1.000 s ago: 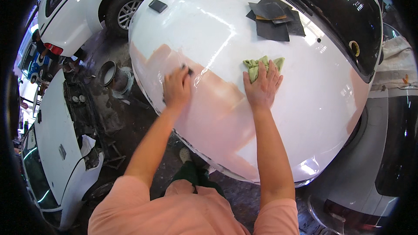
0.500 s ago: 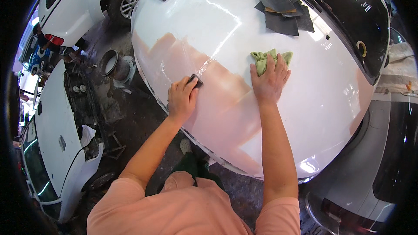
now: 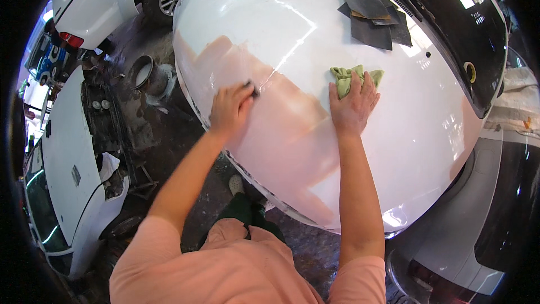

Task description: The person sands the surface of a car hood using a sanding block and a cloth, dipping the block into a bucket of water and wiping the sanded area.

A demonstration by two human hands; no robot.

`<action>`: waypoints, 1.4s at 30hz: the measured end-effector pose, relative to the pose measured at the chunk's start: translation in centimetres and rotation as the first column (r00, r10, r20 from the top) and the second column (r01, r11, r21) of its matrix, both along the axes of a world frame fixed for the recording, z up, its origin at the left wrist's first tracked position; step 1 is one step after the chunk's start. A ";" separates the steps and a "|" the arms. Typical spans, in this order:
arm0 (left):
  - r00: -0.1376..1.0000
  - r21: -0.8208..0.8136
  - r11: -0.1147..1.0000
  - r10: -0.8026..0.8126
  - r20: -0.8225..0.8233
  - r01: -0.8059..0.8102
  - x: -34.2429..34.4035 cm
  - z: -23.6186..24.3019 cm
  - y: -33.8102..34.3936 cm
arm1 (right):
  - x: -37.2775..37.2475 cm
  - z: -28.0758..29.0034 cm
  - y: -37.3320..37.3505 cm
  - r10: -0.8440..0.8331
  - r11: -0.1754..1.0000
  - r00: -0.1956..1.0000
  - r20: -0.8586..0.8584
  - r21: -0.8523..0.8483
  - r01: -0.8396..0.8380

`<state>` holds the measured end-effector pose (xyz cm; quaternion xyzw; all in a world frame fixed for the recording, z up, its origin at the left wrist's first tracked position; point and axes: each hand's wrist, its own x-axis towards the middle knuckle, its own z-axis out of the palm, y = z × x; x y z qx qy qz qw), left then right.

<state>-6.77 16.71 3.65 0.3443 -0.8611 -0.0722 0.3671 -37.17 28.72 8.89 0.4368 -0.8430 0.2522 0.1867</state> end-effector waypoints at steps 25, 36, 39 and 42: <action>0.997 -0.017 0.997 -0.075 -0.035 0.075 4.2 -1.2 -2.4 | 0.1 0.1 -0.1 0.006 1.000 1.000 -0.008 -0.004 -0.006; 0.999 -0.020 0.999 -0.043 -0.029 0.042 3.9 -1.2 -3.9 | -0.4 -0.4 0.1 0.010 1.000 0.999 -0.034 -0.018 -0.011; 0.999 0.048 0.998 -0.035 -0.019 0.035 2.5 1.7 -10.6 | 0.4 -0.2 -0.5 0.039 0.999 0.999 -0.020 -0.031 -0.039; 0.995 -0.083 0.992 0.088 -0.049 -0.092 3.1 1.9 -14.0 | 1.8 -0.7 -2.0 0.096 0.994 0.995 0.008 -0.055 -0.096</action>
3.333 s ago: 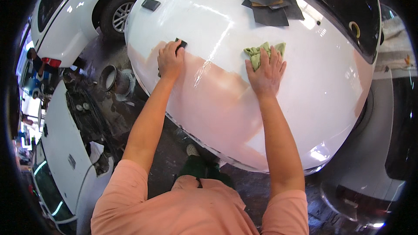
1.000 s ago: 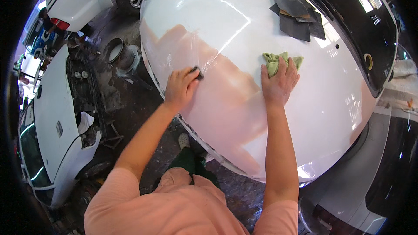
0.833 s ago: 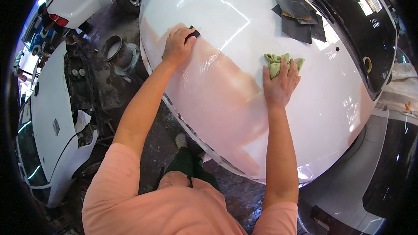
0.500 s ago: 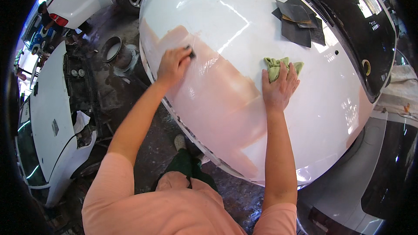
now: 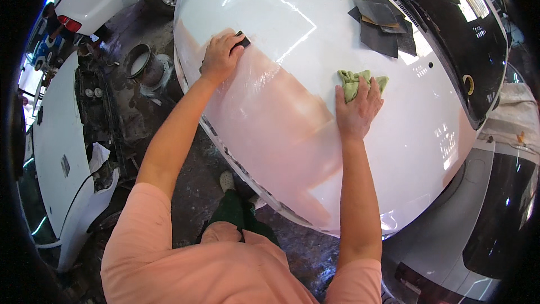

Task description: The person sands the surface of a car hood using a sanding block and a cloth, dipping the block into a bucket of water and wiping the sanded area.

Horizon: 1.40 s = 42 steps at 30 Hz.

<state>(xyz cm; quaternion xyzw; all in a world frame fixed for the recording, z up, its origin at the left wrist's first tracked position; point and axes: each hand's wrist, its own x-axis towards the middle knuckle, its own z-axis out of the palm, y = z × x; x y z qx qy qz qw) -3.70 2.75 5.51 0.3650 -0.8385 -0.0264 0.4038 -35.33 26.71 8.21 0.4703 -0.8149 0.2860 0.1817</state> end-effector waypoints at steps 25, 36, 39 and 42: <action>0.994 0.091 0.995 -0.042 0.096 0.034 -6.7 2.5 9.6 | -0.6 0.7 0.9 -0.040 0.999 0.999 0.006 0.023 0.040; 0.989 0.099 0.992 -0.091 0.117 0.080 -7.6 1.9 11.5 | -0.9 0.7 1.2 -0.039 0.999 0.999 0.017 0.025 0.038; 0.992 0.088 0.993 -0.086 0.092 0.078 -6.4 0.3 14.0 | -1.2 0.6 1.3 -0.051 0.998 0.998 0.031 0.045 0.050; 0.987 0.102 0.987 -0.132 0.096 0.122 -3.6 -1.9 19.1 | -1.9 0.5 1.8 -0.055 0.998 0.998 0.025 0.044 0.054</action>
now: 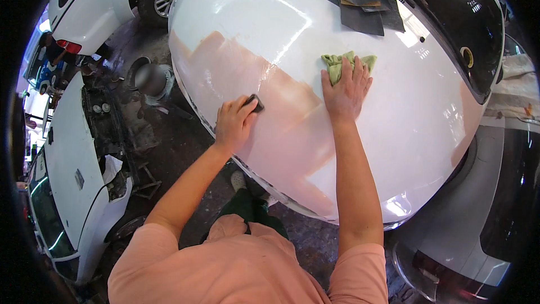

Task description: The person sands the surface of a car hood using a sanding block and a cloth, dipping the block into a bucket of water and wiping the sanded area.

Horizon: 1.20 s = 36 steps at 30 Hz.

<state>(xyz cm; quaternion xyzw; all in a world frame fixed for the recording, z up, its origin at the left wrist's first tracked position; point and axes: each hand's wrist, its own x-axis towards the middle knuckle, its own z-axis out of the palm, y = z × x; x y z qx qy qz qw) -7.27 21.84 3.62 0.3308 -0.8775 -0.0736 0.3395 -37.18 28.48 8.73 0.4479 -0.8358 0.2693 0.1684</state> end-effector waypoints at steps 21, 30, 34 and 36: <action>0.732 0.545 0.539 0.642 0.227 -0.642 36.6 -8.0 14.4 | 15.0 0.0 -16.3 0.606 0.789 0.788 -0.110 -0.045 -0.613; 0.704 0.649 0.444 0.680 0.205 -0.618 43.2 -6.4 14.0 | 28.1 -4.6 -24.4 0.560 0.828 0.819 -0.127 0.058 -0.557; 0.833 0.625 0.578 0.498 0.241 -0.526 43.9 -8.2 10.0 | 29.1 -4.2 -19.2 0.519 0.852 0.840 -0.161 0.013 -0.524; 0.869 0.641 0.596 0.418 0.266 -0.483 45.3 -8.4 8.4 | 26.5 -3.9 -16.9 0.362 0.932 0.916 -0.174 0.029 -0.362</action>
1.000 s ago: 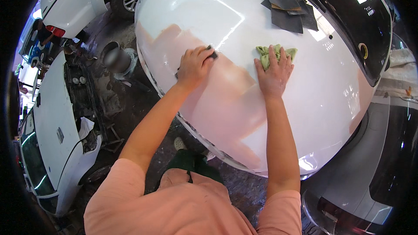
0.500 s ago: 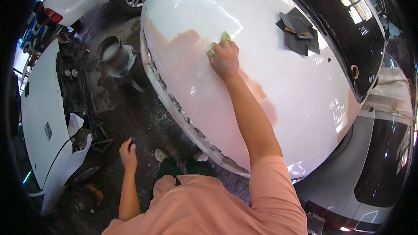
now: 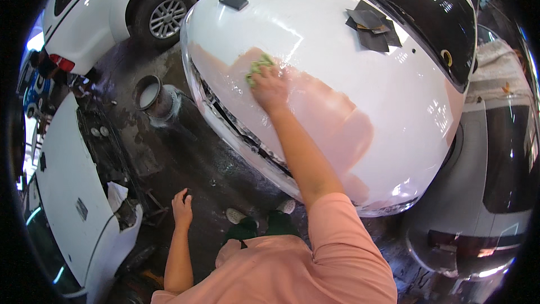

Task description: The person sands the surface of a car hood using a sanding block and a cloth, dipping the block into a bucket of water and wiping the sanded area.

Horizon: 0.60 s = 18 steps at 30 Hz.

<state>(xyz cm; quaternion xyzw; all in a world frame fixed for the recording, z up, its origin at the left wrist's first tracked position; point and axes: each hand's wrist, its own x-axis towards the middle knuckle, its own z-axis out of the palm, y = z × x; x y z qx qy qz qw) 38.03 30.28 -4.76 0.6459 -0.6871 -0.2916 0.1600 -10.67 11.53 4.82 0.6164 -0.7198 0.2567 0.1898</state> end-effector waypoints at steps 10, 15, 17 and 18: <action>0.950 0.291 0.906 0.272 0.153 -0.307 28.6 -10.7 10.0 | -9.8 0.0 20.4 -0.604 0.796 0.789 0.116 0.046 0.603; 0.853 0.455 0.739 0.317 0.414 -0.496 30.2 -8.2 18.9 | -8.5 -2.0 23.0 -0.586 0.772 0.762 0.277 -0.096 0.629; 0.849 0.460 0.728 0.332 0.412 -0.508 30.2 -8.1 20.3 | -7.4 -2.4 20.4 -0.564 0.789 0.783 0.262 -0.108 0.604; 0.849 0.458 0.729 0.339 0.404 -0.509 30.3 -8.2 20.2 | -6.2 -3.0 18.8 -0.479 0.853 0.853 0.210 -0.117 0.508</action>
